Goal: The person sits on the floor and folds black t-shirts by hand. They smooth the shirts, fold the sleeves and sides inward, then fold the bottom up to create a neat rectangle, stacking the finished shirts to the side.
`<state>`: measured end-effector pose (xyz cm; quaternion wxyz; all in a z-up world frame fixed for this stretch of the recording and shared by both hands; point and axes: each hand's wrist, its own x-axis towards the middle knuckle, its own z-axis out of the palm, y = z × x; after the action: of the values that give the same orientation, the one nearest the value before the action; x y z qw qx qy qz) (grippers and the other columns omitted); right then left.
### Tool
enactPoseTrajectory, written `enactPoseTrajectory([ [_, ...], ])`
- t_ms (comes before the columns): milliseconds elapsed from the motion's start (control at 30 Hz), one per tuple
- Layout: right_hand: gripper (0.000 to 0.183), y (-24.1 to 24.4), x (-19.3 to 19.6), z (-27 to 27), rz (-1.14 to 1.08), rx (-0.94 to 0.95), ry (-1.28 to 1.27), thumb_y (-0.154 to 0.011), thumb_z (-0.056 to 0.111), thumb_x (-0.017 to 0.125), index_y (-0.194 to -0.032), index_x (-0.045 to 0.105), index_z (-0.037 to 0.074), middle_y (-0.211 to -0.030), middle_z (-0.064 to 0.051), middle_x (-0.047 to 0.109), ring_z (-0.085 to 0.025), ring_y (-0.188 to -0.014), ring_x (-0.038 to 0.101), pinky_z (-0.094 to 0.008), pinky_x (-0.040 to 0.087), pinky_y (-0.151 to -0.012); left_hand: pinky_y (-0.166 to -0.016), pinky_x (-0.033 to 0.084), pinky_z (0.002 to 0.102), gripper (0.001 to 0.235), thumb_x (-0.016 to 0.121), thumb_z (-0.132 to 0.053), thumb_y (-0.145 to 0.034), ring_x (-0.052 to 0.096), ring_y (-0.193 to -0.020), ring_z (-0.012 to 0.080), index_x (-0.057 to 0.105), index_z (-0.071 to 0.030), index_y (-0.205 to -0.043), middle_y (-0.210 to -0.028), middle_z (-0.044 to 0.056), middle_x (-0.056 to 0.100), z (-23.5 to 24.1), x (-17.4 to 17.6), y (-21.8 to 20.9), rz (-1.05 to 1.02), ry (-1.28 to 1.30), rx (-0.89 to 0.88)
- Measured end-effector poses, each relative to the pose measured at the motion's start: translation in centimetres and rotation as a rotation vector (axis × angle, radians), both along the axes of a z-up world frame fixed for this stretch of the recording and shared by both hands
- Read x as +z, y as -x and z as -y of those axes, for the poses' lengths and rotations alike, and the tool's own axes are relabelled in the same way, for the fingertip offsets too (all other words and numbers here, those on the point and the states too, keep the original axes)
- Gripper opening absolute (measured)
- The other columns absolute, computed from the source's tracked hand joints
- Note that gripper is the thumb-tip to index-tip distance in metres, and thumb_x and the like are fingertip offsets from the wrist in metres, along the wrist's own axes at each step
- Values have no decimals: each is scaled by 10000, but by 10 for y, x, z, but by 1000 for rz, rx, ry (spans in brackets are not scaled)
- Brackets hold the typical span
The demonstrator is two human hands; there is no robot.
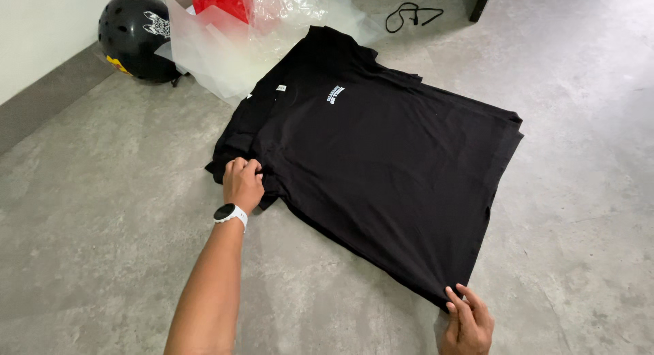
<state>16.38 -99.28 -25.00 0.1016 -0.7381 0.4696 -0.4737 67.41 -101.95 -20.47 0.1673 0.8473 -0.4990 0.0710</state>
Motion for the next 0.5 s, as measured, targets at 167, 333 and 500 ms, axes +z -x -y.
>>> enactPoseTrajectory([
  [167,247,-12,11,-8,139,-90,-68,-1039,116,495,-993,704,-8,-1122,-160,671,-214,-978,639,-301,545,-812,-801,416,425,185,526,-239,-729,501,-954,297,672,-128,-756,-944,76,523,-48,40,-2,157,-252,22],
  [333,302,0,1,-9,79,-93,-126,-1078,139,437,-955,641,-48,-1117,-173,670,-283,-1126,617,-388,502,-980,-967,331,396,426,399,-283,-771,489,-1125,266,731,-59,-914,-1187,71,570,-58,85,15,-149,-712,337],
  [500,297,-5,19,-15,141,-62,-259,-773,-33,527,-1026,662,47,-1237,-108,661,-219,-1136,621,-298,517,-854,-1148,241,525,891,422,-670,-859,242,-1417,401,109,-232,-1568,-1591,146,115,-42,73,35,-509,-556,471],
])
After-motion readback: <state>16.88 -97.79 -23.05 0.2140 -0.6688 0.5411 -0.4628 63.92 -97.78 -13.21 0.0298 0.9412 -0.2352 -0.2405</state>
